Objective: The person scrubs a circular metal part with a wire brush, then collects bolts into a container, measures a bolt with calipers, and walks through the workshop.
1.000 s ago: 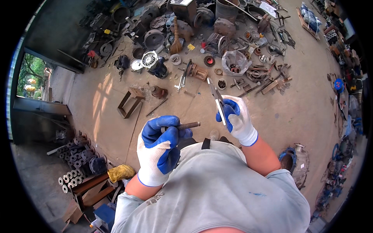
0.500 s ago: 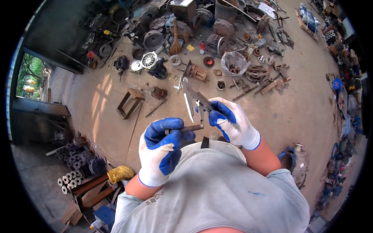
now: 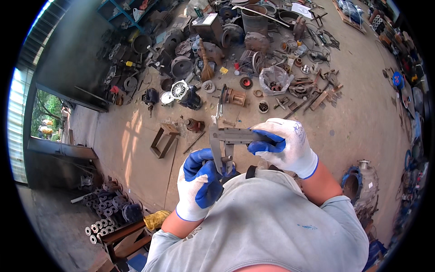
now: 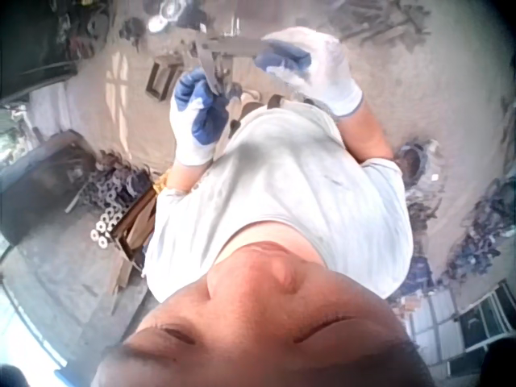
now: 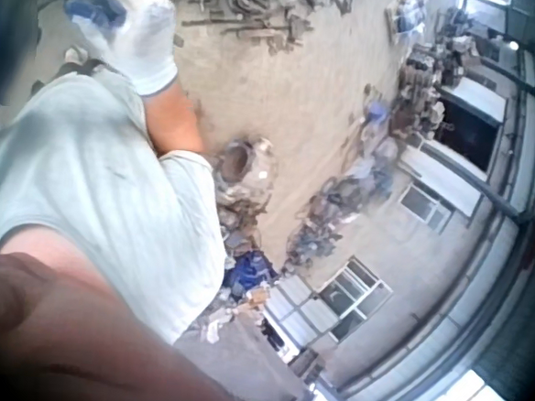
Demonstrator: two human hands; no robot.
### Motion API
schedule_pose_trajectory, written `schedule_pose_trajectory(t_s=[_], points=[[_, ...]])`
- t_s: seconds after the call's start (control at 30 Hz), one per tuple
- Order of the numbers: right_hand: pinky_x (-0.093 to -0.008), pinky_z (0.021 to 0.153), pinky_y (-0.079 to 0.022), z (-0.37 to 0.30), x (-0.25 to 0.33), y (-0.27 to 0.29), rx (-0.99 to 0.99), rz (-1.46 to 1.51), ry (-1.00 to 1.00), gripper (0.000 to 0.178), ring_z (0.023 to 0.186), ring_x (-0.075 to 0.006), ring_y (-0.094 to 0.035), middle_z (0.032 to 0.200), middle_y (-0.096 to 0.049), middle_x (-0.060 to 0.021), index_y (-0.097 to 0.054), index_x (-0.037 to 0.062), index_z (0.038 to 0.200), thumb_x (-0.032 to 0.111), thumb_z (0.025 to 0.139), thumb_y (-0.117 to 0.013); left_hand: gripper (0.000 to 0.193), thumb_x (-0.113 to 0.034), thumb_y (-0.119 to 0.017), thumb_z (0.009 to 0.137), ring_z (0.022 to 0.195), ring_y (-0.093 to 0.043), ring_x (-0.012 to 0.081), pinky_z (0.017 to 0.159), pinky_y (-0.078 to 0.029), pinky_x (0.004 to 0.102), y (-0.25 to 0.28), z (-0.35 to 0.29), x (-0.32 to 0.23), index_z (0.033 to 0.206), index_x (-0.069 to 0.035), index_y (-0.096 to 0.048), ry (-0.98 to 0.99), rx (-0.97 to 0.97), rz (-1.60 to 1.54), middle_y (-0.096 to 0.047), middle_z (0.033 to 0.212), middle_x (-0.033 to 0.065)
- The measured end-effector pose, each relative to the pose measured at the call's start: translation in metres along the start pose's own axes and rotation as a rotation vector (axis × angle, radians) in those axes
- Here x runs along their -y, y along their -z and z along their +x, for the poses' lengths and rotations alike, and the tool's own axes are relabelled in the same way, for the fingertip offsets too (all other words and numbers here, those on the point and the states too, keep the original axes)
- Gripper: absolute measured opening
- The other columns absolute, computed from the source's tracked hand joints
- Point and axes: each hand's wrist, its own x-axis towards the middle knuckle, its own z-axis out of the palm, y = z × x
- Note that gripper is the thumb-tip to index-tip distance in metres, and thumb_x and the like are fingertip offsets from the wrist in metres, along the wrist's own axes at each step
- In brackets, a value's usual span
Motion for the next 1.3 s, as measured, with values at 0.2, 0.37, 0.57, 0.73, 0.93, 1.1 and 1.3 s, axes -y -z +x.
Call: schedule_pose_trajectory(t_s=[0.2, 0.37, 0.57, 0.73, 0.93, 1.1, 1.3], points=[[-0.0399, 0.068, -0.059, -0.014, 0.013, 0.032, -0.010, -0.139, 0.056, 0.049, 0.076, -0.0316, -0.076, 0.092, -0.081, -0.0107, -0.083, 0.0078, 0.116, 0.039, 0.081, -0.099, 0.051, -0.019, -0.085, 0.100, 0.119, -0.076, 0.0351, 0.111, -0.059, 0.0574, -0.001, -0.016, 0.013, 0.143, 0.002, -0.066, 0.070, 0.087, -0.050, -0.076, 0.127, 0.0180], [-0.0386, 0.063, -0.057, -0.022, 0.019, 0.052, -0.014, -0.222, 0.092, 0.051, 0.071, -0.0293, -0.075, 0.087, -0.079, -0.0088, -0.084, 0.0101, 0.116, 0.039, 0.078, -0.101, 0.056, -0.024, -0.079, 0.105, 0.121, -0.074, 0.0316, 0.109, -0.058, 0.0505, -0.010, -0.017, 0.022, 0.150, 0.003, -0.062, 0.037, 0.154, 0.011, -0.075, 0.134, 0.0181], [-0.0380, 0.060, -0.055, -0.032, 0.028, 0.070, -0.056, -0.275, 0.106, 0.053, 0.066, -0.0276, -0.071, 0.079, -0.073, -0.0076, -0.085, 0.0118, 0.116, 0.040, 0.075, -0.103, 0.060, -0.043, -0.071, 0.112, 0.107, -0.073, 0.0319, 0.100, -0.058, 0.0494, -0.015, -0.026, 0.036, 0.153, -0.002, -0.057, -0.006, 0.031, 0.205, -0.073, 0.124, 0.0196], [-0.0375, 0.059, -0.054, -0.045, 0.027, 0.081, -0.123, -0.309, 0.123, 0.054, 0.064, -0.0268, -0.070, 0.076, -0.072, -0.0069, -0.085, 0.0123, 0.114, 0.039, 0.072, -0.105, 0.067, -0.053, -0.066, 0.114, 0.106, -0.073, 0.0308, 0.098, -0.057, 0.0456, -0.023, -0.026, 0.037, 0.155, -0.001, -0.055, 0.061, 0.091, 0.324, -0.073, 0.119, 0.0177], [-0.0381, 0.061, -0.056, -0.060, 0.035, 0.090, -0.165, -0.335, 0.105, 0.042, 0.069, -0.0269, -0.074, 0.082, -0.076, -0.0056, -0.084, 0.0114, 0.107, 0.039, 0.079, -0.100, 0.057, -0.038, -0.080, 0.105, 0.095, -0.070, 0.0299, 0.091, -0.054, 0.0515, -0.030, -0.019, 0.038, 0.148, -0.005, -0.063, 0.182, 0.127, 0.105, -0.072, 0.108, 0.0136], [-0.0386, 0.061, -0.057, -0.068, 0.036, 0.088, -0.208, -0.332, 0.087, 0.043, 0.069, -0.0270, -0.074, 0.084, -0.077, -0.0057, -0.084, 0.0117, 0.109, 0.039, 0.080, -0.100, 0.050, -0.027, -0.084, 0.099, 0.090, -0.066, 0.0283, 0.083, -0.049, 0.0499, -0.029, -0.011, 0.037, 0.141, -0.008, -0.066, 0.259, 0.212, -0.013, -0.070, 0.103, 0.0108], [-0.0398, 0.065, -0.058, -0.067, 0.038, 0.082, -0.194, -0.305, 0.057, 0.043, 0.074, -0.0290, -0.075, 0.087, -0.078, -0.0073, -0.083, 0.0113, 0.112, 0.037, 0.082, -0.099, 0.041, -0.018, -0.082, 0.101, 0.096, -0.074, 0.0317, 0.097, -0.055, 0.0598, -0.014, -0.014, 0.036, 0.137, -0.003, -0.070, 0.275, 0.245, -0.129, -0.077, 0.112, 0.0145]])
